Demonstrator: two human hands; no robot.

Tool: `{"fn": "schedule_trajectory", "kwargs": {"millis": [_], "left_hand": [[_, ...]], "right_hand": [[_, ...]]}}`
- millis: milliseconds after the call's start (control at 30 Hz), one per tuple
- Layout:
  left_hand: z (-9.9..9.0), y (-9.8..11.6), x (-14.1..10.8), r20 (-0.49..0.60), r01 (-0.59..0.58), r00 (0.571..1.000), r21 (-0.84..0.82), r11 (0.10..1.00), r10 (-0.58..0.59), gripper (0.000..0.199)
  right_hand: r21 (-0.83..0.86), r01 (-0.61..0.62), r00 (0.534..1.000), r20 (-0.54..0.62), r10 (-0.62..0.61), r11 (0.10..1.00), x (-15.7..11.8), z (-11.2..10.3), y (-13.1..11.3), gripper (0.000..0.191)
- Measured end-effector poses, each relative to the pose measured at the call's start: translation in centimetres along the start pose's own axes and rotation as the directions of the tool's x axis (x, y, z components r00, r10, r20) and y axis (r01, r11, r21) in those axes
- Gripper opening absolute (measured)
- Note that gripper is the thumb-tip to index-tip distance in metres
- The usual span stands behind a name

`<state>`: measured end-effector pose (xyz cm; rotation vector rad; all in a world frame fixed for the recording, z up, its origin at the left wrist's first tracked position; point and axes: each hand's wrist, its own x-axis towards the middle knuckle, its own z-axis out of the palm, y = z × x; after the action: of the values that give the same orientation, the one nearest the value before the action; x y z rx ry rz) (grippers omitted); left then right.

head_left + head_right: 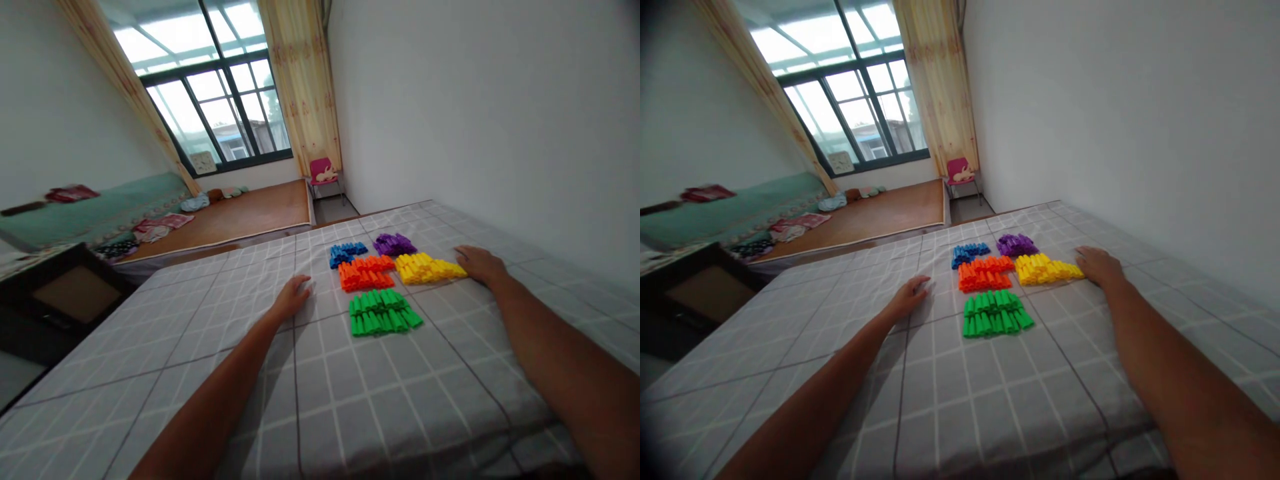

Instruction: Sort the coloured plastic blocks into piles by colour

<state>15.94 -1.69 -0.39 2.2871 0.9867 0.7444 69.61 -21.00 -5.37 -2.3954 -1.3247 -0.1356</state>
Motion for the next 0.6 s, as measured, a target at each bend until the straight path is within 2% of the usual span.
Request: {"fn": "schedule_trajectory", "kwargs": {"millis": [100,167,233,333,433,500,600], "left_hand": [[0.6,1.6,-0.5,-0.010,-0.075,0.997,0.046,0.996,0.076,0.035],[1.1,3.7,-0.8,0.004,-0.170,0.985,0.069,0.983,0.170,0.035],[1.8,6.3,-1.2,0.043,-0.294,0.956,0.089,0.952,0.292,0.037],[3.1,10.7,-2.0,0.126,-0.468,0.882,0.113,0.877,0.454,0.036],[5.1,14.4,-3.1,0.214,-0.598,0.796,0.142,0.789,0.566,0.034],[6.8,16.2,-3.9,0.291,-0.682,0.724,0.168,0.712,0.625,0.034],[9.3,18.1,-4.9,0.405,-0.793,0.604,0.218,0.569,0.687,0.030]], "right_hand": [[0.105,-0.050,0.997,-0.049,0.055,0.993,-0.4,-1.0,-0.8,0.043],[0.237,-0.082,0.987,-0.117,0.112,0.968,-0.7,-2.0,-1.7,0.049],[0.364,-0.076,0.978,-0.156,0.141,0.928,-0.9,-3.1,-2.6,0.051],[0.487,-0.043,0.994,-0.069,0.088,0.872,-1.0,-4.3,-4.1,0.046],[0.553,-0.096,0.995,0.046,0.084,0.828,-0.5,-4.9,-4.9,0.045],[0.611,-0.213,0.976,0.103,0.190,0.763,0.3,-4.7,-5.0,0.049],[0.691,-0.384,0.913,0.185,0.365,0.612,1.8,-3.4,-4.8,0.052]]}}
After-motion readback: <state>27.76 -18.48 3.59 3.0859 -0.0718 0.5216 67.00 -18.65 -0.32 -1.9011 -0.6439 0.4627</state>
